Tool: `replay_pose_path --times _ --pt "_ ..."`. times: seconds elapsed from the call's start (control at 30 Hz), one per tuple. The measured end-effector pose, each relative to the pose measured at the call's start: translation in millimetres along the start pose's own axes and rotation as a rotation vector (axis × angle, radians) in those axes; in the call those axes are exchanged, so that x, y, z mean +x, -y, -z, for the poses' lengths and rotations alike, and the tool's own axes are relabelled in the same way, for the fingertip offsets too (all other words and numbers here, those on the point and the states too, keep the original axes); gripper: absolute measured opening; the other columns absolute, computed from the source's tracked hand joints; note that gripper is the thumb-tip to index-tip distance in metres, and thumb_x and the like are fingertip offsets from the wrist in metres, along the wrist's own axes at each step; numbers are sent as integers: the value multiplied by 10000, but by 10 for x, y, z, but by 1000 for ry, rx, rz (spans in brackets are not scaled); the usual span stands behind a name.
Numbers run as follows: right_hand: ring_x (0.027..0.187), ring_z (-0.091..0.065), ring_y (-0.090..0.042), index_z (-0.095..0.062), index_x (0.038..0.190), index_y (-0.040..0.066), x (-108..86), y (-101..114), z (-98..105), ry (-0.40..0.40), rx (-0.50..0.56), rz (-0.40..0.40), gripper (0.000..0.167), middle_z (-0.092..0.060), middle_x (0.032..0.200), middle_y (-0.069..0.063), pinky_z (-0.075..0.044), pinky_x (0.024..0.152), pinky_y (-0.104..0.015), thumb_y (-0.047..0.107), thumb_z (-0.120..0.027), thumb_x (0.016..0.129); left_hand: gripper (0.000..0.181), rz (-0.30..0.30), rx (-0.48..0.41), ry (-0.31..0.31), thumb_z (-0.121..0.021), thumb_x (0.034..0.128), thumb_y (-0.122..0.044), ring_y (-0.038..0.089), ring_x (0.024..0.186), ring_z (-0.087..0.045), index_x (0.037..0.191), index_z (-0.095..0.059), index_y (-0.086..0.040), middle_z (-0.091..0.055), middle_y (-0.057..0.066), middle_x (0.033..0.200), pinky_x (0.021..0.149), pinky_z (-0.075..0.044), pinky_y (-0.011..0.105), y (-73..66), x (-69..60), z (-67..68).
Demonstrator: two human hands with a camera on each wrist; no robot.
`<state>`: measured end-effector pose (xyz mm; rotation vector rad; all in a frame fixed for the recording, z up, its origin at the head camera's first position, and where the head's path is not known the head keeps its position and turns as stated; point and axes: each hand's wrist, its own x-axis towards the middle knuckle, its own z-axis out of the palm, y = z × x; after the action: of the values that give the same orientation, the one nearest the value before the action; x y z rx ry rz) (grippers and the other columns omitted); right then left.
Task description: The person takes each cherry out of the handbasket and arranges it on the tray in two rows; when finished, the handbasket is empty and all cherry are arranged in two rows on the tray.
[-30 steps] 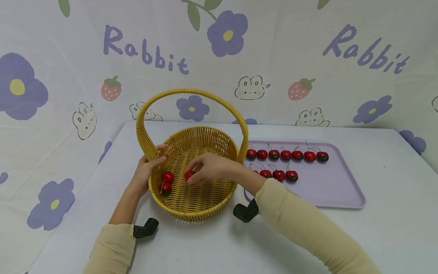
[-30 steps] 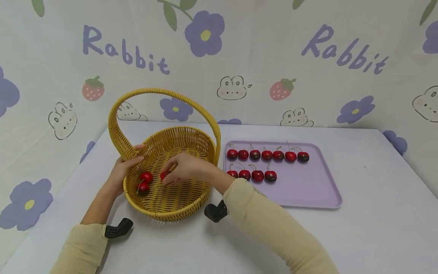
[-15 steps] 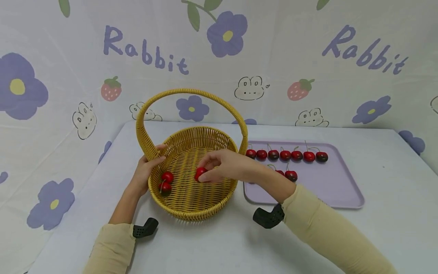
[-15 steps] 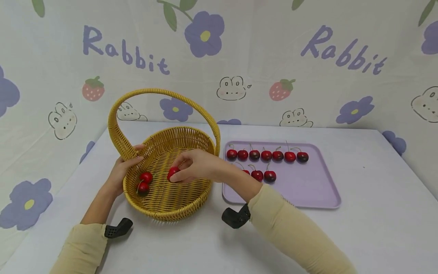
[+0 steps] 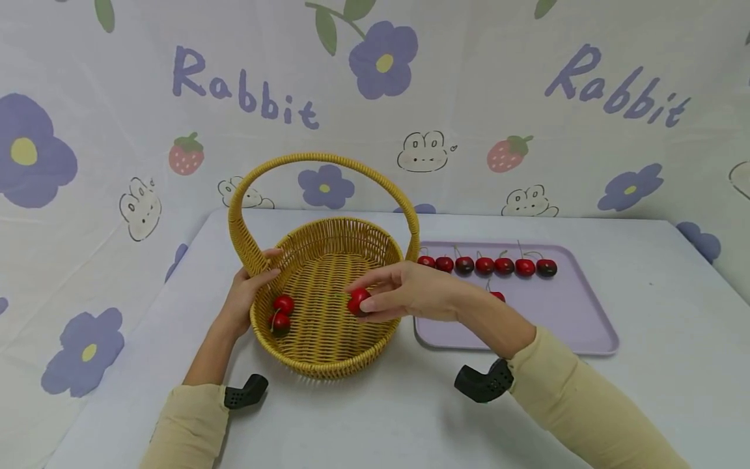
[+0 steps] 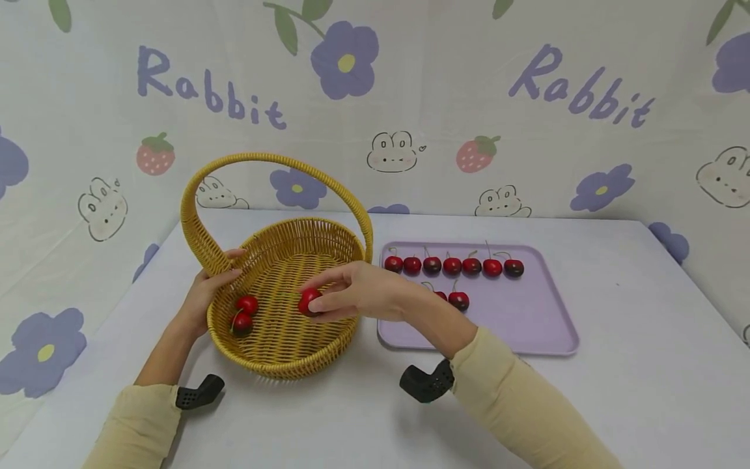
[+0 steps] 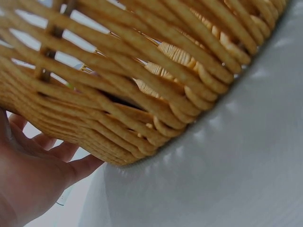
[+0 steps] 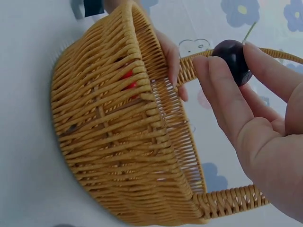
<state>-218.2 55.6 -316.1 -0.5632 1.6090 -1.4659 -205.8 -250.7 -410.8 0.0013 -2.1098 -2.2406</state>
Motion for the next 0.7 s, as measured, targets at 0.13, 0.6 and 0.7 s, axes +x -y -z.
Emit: replay_pose_path --times 0.13,0.6,0.7 --pt "1068 -603 -296 -546 1263 -30 -29 -32 32 -18 -10 8 372 -590 1173 -176 -434 930 -445 6 -627 902 426 8 -5 -3 -470 977 -82 281 1251 -364 1389 -397 -4 -340 146 1432 1071 -233 445 12 3 1" --pt "936 -634 -309 -549 1179 -19 -247 -148 197 -135 -147 31 377 -601 1072 -173 -509 836 -408 80 -715 855 435 -3 9 1 -481 975 -94 269 1234 -368 1391 -393 2 -345 147 1420 1064 -236 436 -5 -6 -9" --pt "923 -649 -332 -550 1172 -17 -309 -185 232 -154 -165 42 370 -611 1060 -179 -520 805 -418 101 -713 861 432 -6 4 -3 -480 973 -88 282 1239 -363 1385 -393 7 -346 151 1419 1065 -234 437 -3 -6 -4"
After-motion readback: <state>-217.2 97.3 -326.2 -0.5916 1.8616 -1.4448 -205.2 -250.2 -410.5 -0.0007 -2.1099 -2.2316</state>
